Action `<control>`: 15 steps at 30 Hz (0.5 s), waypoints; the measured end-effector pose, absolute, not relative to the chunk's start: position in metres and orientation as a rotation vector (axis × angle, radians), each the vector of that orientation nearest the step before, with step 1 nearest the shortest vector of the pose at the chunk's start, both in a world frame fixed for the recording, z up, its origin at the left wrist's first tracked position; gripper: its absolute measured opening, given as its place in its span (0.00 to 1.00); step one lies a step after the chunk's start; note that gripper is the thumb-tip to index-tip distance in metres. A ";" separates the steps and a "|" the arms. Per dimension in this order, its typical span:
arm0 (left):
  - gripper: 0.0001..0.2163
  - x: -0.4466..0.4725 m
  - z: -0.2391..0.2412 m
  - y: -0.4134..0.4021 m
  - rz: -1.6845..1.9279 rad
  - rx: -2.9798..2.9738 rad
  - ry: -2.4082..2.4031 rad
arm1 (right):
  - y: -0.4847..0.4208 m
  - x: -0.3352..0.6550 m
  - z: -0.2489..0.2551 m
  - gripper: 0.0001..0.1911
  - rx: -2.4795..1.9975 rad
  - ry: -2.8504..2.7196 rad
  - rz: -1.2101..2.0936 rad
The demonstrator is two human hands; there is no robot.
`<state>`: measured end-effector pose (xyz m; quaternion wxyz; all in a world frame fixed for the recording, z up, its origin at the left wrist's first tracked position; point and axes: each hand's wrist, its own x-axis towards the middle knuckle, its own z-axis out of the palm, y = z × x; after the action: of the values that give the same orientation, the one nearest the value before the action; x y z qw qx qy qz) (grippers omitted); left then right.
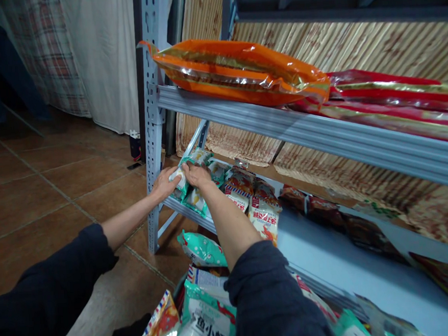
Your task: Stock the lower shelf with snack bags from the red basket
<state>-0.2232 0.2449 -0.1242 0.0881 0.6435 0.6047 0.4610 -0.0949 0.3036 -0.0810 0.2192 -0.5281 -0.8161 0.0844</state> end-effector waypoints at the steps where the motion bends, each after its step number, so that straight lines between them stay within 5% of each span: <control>1: 0.21 -0.223 -0.125 0.246 1.373 1.925 1.796 | 0.303 -0.094 -0.082 0.24 -1.464 -2.257 0.232; 15: 0.29 -0.219 -0.115 0.230 1.083 1.811 2.091 | 0.266 -0.076 -0.040 0.25 -1.479 -2.398 -0.185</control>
<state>-0.2191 0.2295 -0.1153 0.0853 0.6073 0.7014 0.3633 -0.0763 0.2664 -0.0402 0.1586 -0.5172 -0.8386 -0.0647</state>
